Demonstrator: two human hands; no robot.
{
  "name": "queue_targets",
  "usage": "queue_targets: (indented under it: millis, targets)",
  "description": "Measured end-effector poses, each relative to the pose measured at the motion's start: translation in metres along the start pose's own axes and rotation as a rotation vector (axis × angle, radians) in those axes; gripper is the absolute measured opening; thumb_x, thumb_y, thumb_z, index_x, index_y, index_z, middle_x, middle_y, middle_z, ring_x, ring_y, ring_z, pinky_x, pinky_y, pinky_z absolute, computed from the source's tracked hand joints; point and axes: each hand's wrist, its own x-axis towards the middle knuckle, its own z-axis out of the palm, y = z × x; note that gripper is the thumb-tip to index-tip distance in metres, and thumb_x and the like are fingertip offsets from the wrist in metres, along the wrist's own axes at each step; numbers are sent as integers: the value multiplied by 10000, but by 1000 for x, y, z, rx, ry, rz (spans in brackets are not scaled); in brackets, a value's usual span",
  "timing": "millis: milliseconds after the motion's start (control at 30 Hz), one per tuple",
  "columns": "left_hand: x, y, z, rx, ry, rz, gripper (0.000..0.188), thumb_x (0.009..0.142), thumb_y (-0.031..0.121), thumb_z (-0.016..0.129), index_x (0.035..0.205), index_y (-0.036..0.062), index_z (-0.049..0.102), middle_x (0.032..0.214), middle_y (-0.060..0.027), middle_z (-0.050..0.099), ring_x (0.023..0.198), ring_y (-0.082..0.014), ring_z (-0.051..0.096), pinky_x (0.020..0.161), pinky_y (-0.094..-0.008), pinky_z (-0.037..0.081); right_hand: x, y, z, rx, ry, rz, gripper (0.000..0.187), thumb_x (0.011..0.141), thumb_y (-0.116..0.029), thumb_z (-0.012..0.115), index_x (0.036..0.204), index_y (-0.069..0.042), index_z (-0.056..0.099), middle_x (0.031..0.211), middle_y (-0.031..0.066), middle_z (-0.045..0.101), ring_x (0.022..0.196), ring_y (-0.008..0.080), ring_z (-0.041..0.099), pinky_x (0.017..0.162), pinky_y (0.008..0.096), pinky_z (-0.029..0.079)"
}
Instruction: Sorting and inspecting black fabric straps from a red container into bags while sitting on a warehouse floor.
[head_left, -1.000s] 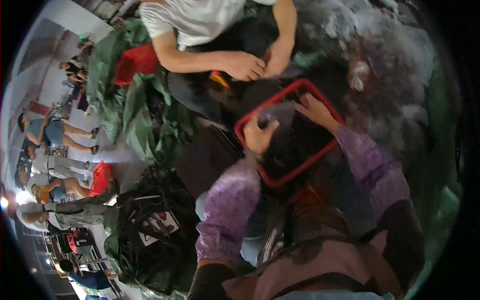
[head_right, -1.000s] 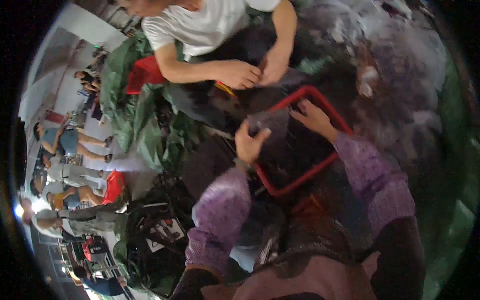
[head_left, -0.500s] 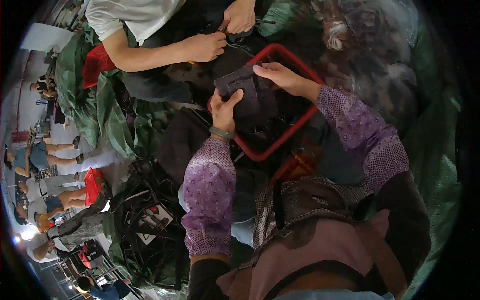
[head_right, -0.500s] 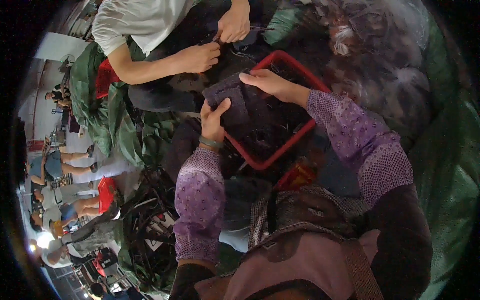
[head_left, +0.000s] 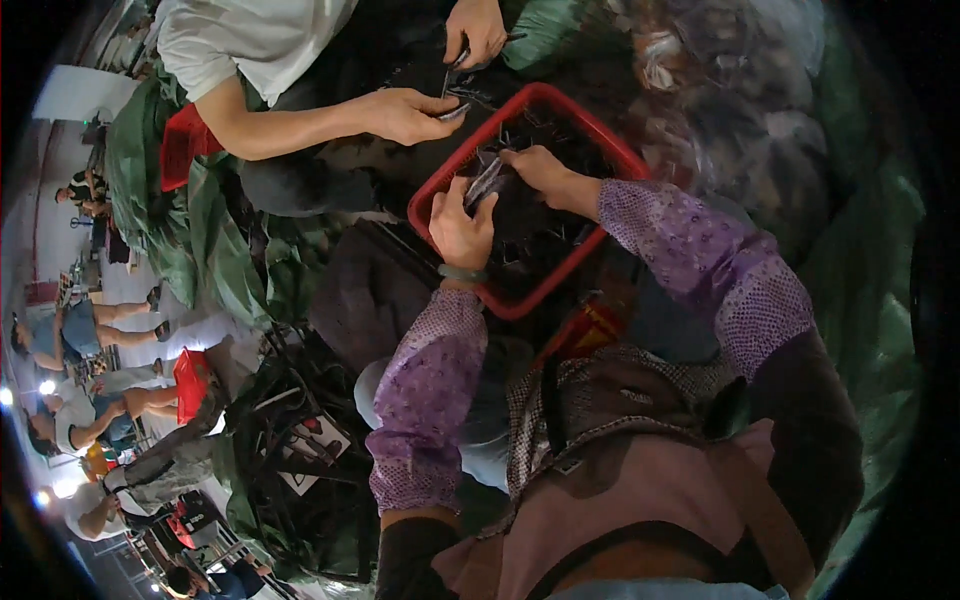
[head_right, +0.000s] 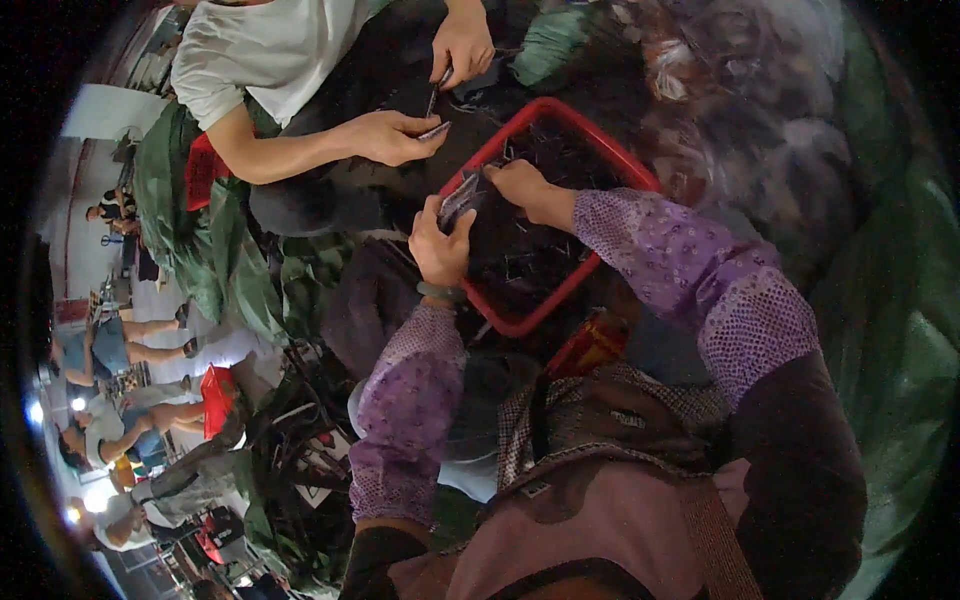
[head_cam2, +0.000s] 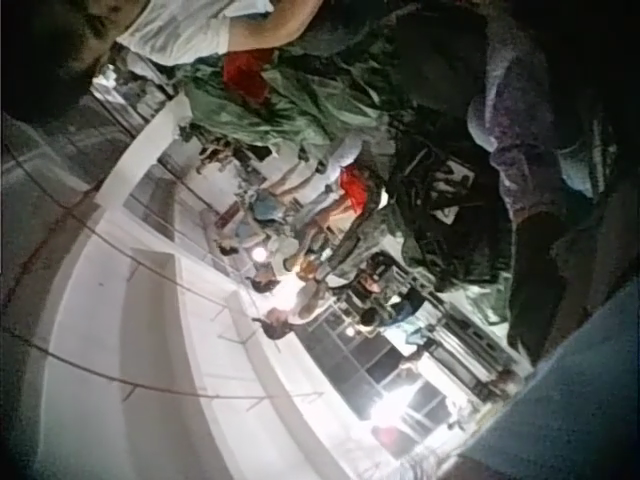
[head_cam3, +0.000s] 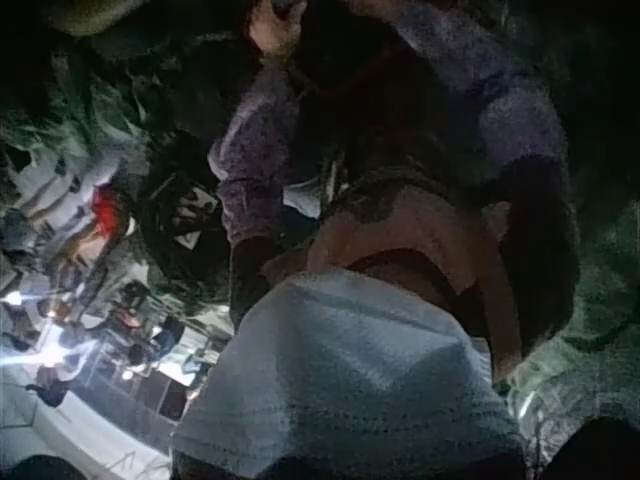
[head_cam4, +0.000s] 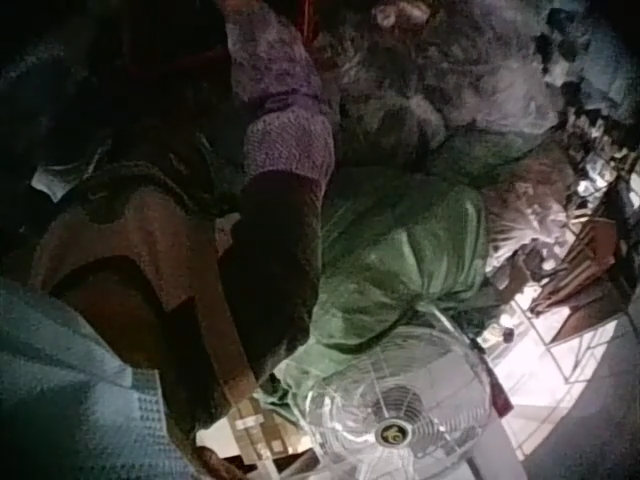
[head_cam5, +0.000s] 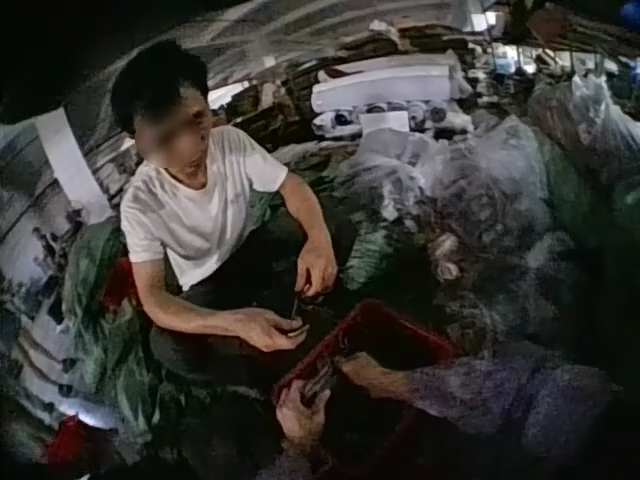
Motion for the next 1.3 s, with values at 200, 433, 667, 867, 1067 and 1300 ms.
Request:
queue_targets:
  millis: [200,433,667,867,1067,1300]
  targets:
    - [0,11,3,185,17,66,219,626,126,635,805,64,525,708,-124,528,689,-308,498,583,-381,407,14,9,8,-129,147,-4,426,761,-353,507,931,37,545,898,179,560,819,283,552,677,374,421]
    - [-1,30,20,181,26,264,294,570,67,620,858,91,562,814,-100,564,775,-297,502,664,-370,415,80,55,-25,-81,477,55,414,766,-346,496,962,17,525,898,178,568,808,304,563,638,396,459]
    - [7,9,-7,-220,-27,-135,366,633,125,646,953,5,514,854,-170,566,782,-322,538,675,-347,432,32,6,-56,-188,218,-102,550,779,-464,436,1136,-50,380,980,150,530,867,222,536,641,359,446]
    - [10,-26,0,-397,-171,-213,467,626,173,666,1008,-20,478,877,-165,576,802,-286,562,715,-342,432,-13,-40,-35,-245,-351,-175,594,791,-556,324,1176,-109,382,1132,90,444,1026,199,432,793,378,369]
    - [9,-5,4,-263,-202,-310,601,590,176,696,1068,-48,408,905,-170,558,813,-270,558,723,-322,432,-24,-31,-12,-727,-185,-859,319,763,-335,526,772,-16,523,658,152,506,605,227,510,562,321,402]
    - [17,-17,6,-620,-332,-426,479,623,99,669,1032,-24,451,927,-85,549,829,-144,522,736,-258,420,-34,-27,-2,-600,142,-843,311,765,-312,494,744,-9,559,696,199,540,646,333,550,569,392,432]
